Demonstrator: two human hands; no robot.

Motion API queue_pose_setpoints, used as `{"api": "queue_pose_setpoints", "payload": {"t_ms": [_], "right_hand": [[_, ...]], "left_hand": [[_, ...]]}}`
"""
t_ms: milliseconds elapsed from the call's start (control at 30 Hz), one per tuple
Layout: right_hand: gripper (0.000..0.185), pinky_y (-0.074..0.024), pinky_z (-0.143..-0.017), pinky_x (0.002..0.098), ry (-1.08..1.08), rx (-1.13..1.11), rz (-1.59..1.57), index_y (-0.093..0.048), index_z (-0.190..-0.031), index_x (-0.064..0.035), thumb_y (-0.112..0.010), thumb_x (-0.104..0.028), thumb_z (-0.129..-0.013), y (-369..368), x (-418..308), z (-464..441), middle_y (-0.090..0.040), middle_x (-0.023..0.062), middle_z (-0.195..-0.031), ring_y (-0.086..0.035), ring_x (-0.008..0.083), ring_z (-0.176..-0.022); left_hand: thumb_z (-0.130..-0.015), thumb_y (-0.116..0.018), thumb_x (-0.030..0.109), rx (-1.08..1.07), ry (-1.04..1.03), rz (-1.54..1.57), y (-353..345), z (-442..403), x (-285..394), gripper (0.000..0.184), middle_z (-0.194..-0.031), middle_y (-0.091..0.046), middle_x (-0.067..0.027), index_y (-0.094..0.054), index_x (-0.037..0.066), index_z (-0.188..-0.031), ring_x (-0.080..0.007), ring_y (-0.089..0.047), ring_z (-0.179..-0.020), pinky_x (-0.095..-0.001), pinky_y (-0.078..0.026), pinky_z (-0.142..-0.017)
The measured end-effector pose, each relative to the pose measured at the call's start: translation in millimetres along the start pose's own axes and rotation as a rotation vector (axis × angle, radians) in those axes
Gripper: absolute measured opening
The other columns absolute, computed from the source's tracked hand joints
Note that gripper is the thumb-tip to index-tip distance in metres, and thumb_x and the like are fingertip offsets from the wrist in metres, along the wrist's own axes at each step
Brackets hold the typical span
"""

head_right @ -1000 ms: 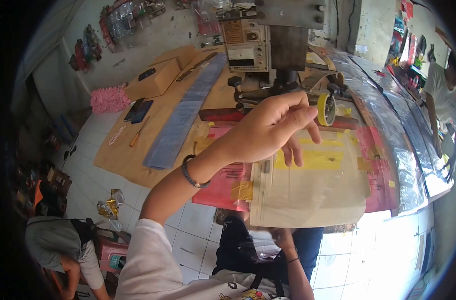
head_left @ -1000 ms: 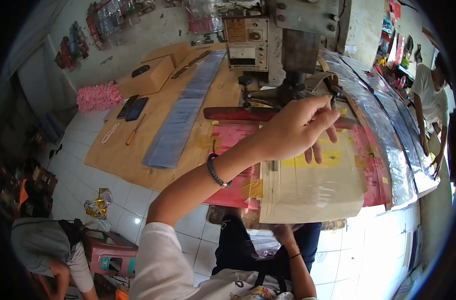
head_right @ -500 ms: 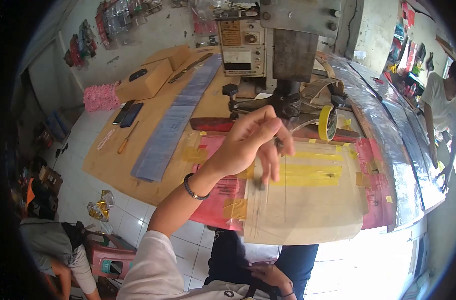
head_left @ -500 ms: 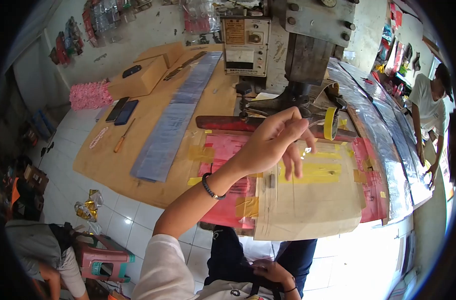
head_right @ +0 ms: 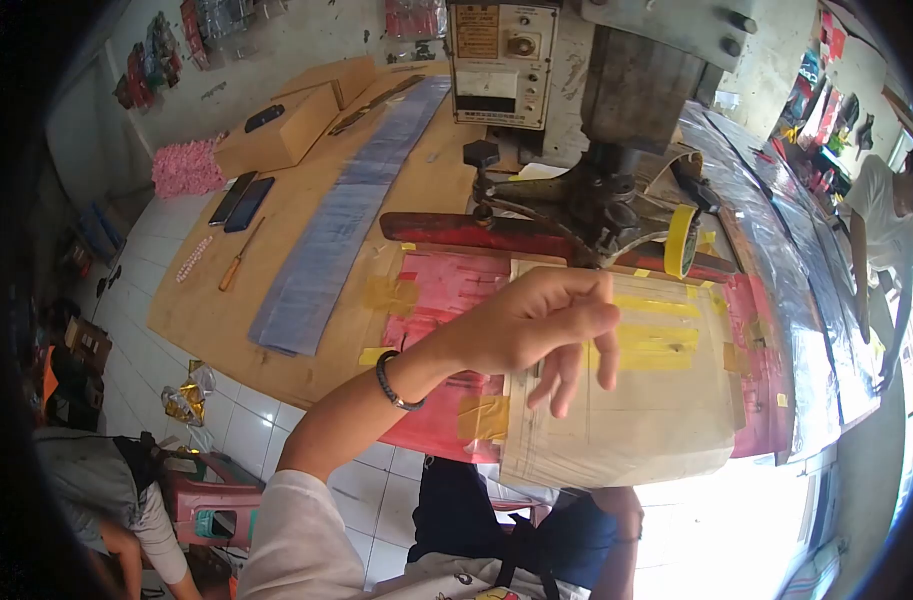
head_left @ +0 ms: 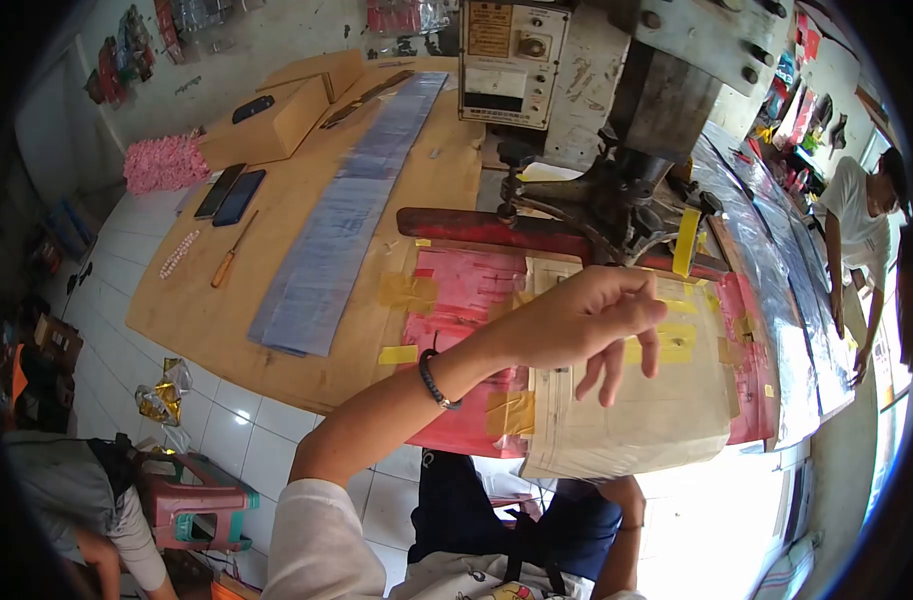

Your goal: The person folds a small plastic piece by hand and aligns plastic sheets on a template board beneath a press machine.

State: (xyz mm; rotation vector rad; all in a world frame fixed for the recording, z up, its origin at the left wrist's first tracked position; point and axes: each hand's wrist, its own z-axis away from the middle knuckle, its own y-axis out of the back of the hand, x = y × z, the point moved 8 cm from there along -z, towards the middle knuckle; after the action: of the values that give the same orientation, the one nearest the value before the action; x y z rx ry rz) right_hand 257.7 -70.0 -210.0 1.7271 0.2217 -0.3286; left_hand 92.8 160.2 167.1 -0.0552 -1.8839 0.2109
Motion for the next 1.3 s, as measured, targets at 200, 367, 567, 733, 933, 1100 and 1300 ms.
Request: {"api": "queue_pose_setpoints", "payload": {"t_ms": [200,367,567,733,933,1100,1300], "right_hand": [[0.049,-0.0545,-0.097,0.0376,-0.079,-0.383,-0.91,-0.072,-0.114,0.0054,-0.079,-0.037,-0.09,230,-133,-18,-0.077,0.0162,-0.108,-0.073,0.0271,-0.105],[0.107,-0.0506,-0.091,0.0386,-0.174,0.347,-0.644,-0.045,-0.147,0.0109,-0.065,-0.073,-0.084,308,-157,-89,-0.063,0.0227,-0.131,-0.065,0.0293,-0.109],[0.027,-0.0497,-0.06,0.0251,-0.126,0.212,-0.954,-0.065,-0.102,0.0034,-0.065,-0.023,-0.104,263,-156,-150,-0.064,0.0044,-0.072,-0.061,0.0103,-0.063],[0.025,-0.0339,-0.045,0.0207,-0.268,0.241,-0.959,-0.066,-0.099,0.0022,-0.063,-0.022,-0.105,246,-139,-148,-0.053,-0.0023,-0.059,-0.043,0.0032,-0.048],[0.027,-0.0398,-0.052,0.0265,-0.188,0.273,-0.662,-0.067,-0.085,0.0016,-0.06,-0.016,-0.104,243,-128,-149,-0.056,0.0,-0.061,-0.051,0.0082,-0.055],[0.034,-0.0399,-0.054,0.0292,-0.25,0.197,-0.654,-0.064,-0.078,0.0021,-0.058,-0.019,-0.105,232,-116,-161,-0.055,0.0038,-0.059,-0.051,0.0103,-0.055],[0.031,-0.0419,-0.06,0.0353,-0.233,0.251,-0.566,-0.066,-0.078,-0.0001,-0.061,-0.019,-0.102,235,-118,-161,-0.053,0.009,-0.054,-0.049,0.0187,-0.051]], "left_hand": [[-0.111,-0.046,0.028,-0.037,0.055,-0.038,-14,2,-3,0.028,-0.1,-0.073,-0.0171,-0.047,0.003,-0.098,-0.0253,-0.076,-0.068,-0.0312,-0.059,-0.045],[-0.111,-0.046,0.027,-0.104,0.073,-0.047,-25,3,-11,0.028,-0.103,-0.073,-0.0177,-0.047,0.001,-0.099,-0.025,-0.077,-0.072,-0.0317,-0.062,-0.055],[-0.109,-0.052,0.028,0.026,0.09,-0.23,2,3,-7,0.031,-0.088,-0.073,-0.0121,-0.053,0.0,-0.096,-0.0181,-0.074,-0.064,-0.0283,-0.059,-0.053],[-0.104,-0.062,0.028,0.039,0.16,-0.644,19,7,-3,0.036,-0.061,-0.064,-0.0046,-0.06,0.001,-0.081,-0.0108,-0.065,-0.051,-0.0275,-0.05,-0.048],[-0.1,-0.066,0.024,-0.015,0.306,-0.839,23,9,-23,0.031,-0.063,-0.067,-0.0127,-0.067,-0.003,-0.084,-0.0203,-0.064,-0.049,-0.0345,-0.049,-0.052],[-0.098,-0.064,0.021,-0.013,0.216,-1.068,37,10,-17,0.022,-0.071,-0.069,-0.018,-0.072,0.0,-0.095,-0.0281,-0.064,-0.055,-0.0392,-0.049,-0.059],[-0.102,-0.061,0.022,0.147,0.466,-0.919,62,20,-8,0.022,-0.06,-0.062,-0.0065,-0.07,0.003,-0.096,-0.0124,-0.056,-0.046,-0.0311,-0.044,-0.046]]}}
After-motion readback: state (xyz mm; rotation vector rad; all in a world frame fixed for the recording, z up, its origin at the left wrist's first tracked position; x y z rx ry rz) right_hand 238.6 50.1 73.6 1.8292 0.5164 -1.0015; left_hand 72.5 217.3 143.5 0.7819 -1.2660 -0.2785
